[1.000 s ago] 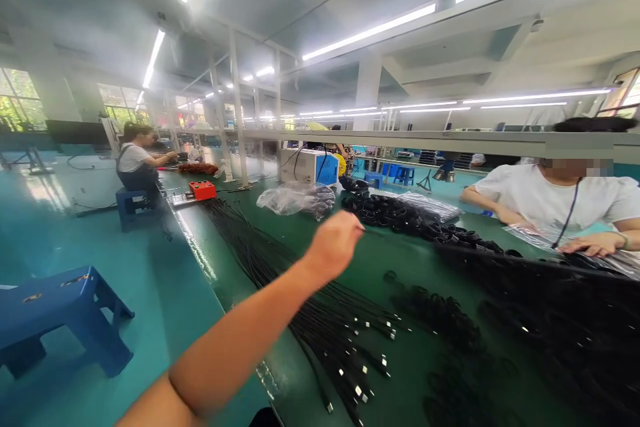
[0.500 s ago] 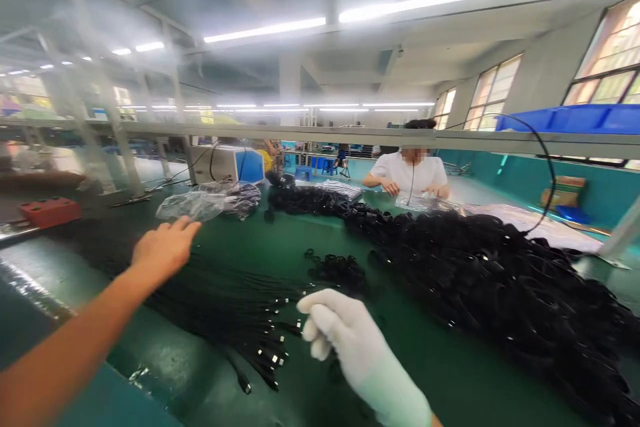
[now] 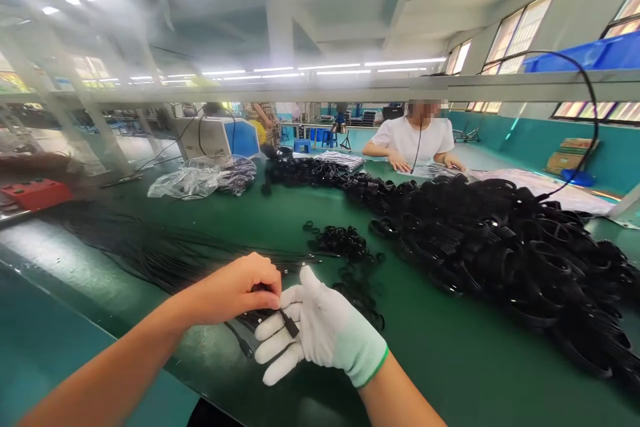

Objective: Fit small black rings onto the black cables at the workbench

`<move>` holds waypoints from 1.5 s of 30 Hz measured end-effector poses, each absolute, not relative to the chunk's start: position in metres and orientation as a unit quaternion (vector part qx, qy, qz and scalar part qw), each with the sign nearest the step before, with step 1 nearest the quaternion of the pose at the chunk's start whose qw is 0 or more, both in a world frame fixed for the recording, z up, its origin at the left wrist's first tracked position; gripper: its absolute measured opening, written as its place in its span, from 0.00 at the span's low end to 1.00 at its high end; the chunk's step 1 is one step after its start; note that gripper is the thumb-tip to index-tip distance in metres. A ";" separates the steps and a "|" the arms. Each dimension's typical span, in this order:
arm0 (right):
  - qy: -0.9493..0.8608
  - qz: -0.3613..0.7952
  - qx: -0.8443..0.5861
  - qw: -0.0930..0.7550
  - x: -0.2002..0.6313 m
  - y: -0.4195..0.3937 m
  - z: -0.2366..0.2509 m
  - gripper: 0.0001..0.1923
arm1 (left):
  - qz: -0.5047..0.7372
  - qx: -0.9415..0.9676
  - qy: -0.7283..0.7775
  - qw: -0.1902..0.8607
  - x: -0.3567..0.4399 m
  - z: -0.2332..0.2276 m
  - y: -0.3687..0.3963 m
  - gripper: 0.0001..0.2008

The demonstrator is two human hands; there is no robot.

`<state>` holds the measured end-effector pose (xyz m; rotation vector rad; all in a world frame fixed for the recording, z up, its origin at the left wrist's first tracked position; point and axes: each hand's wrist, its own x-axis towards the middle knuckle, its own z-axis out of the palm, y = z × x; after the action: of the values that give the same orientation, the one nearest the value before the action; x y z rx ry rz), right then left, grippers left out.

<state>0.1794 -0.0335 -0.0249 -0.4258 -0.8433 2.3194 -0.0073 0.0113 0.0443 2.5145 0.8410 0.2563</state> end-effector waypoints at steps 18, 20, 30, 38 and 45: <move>-0.304 0.920 -0.058 0.239 0.170 -0.044 -0.049 0.19 | 0.100 0.936 0.208 0.265 0.029 0.030 0.029 0.10; -0.306 0.905 -0.032 0.294 0.178 -0.046 -0.042 0.19 | 0.134 0.917 0.256 0.273 0.025 0.013 0.033 0.13; -0.249 0.759 -0.078 0.597 0.231 -0.021 -0.005 0.06 | 0.087 0.933 0.348 0.020 0.000 -0.056 -0.038 0.10; -0.336 0.850 -0.141 0.380 0.189 -0.032 -0.037 0.19 | 0.202 0.913 0.350 0.052 0.001 0.037 -0.023 0.07; -0.361 0.872 -0.085 0.319 0.169 -0.048 -0.038 0.21 | 0.197 0.871 0.375 0.250 0.012 0.044 0.007 0.06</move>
<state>0.1693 -0.0475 -0.0378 -0.2227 -0.9504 2.2938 0.0125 0.0074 0.0437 2.3710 1.0200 0.5356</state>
